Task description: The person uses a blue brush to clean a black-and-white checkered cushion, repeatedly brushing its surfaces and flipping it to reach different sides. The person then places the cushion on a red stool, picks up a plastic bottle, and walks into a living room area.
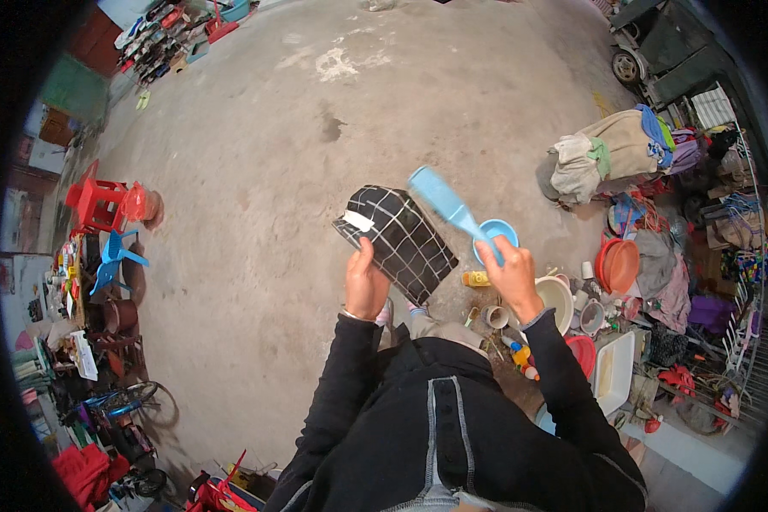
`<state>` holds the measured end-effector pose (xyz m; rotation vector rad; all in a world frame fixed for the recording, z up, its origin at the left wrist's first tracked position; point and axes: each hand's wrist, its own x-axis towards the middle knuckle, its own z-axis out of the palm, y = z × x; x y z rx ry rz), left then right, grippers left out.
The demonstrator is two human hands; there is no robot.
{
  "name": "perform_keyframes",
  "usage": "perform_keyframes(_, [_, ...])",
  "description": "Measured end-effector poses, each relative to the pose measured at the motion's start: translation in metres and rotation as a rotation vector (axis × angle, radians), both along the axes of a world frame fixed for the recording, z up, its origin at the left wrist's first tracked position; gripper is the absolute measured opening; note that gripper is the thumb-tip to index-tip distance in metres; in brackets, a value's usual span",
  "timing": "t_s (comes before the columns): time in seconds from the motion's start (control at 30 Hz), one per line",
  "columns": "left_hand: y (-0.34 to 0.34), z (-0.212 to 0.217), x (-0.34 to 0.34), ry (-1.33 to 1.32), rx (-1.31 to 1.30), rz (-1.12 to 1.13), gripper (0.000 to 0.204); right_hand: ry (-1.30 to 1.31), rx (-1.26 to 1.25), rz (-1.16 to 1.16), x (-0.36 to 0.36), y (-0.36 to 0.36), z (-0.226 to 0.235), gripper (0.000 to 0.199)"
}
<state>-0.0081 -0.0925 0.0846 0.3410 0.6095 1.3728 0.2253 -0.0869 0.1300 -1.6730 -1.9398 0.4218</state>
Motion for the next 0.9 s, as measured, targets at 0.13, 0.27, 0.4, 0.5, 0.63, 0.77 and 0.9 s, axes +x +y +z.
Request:
perform_keyframes(0.13, [-0.001, 0.009, -0.003, -0.015, 0.010, 0.002, 0.040, 0.083, 0.065, 0.010, -0.004, -0.009, -0.010, 0.028])
perform_keyframes(0.27, [-0.008, 0.015, -0.001, -0.004, 0.006, 0.007, 0.036, -0.008, 0.029, -0.039, 0.007, 0.000, -0.016, 0.027])
perform_keyframes(0.4, [-0.008, 0.015, 0.000, 0.010, 0.007, 0.031, 0.034, 0.162, 0.103, -0.030, -0.007, -0.015, 0.009, 0.025])
perform_keyframes(0.5, [-0.008, -0.007, -0.002, 0.024, 0.033, -0.007, 0.033, 0.049, 0.122, 0.034, -0.022, -0.020, -0.007, 0.023])
perform_keyframes(0.63, [-0.009, 0.020, 0.008, 0.007, -0.046, 0.060, 0.031, 0.068, 0.095, -0.118, 0.017, 0.007, -0.002, 0.022])
perform_keyframes(0.77, [-0.006, 0.008, 0.004, 0.019, 0.012, 0.015, 0.030, 0.218, 0.171, 0.036, -0.010, -0.031, 0.022, 0.019])
perform_keyframes(0.9, [-0.005, 0.001, 0.013, -0.013, -0.013, 0.009, 0.033, 0.109, 0.089, 0.055, -0.027, -0.021, -0.011, 0.025])
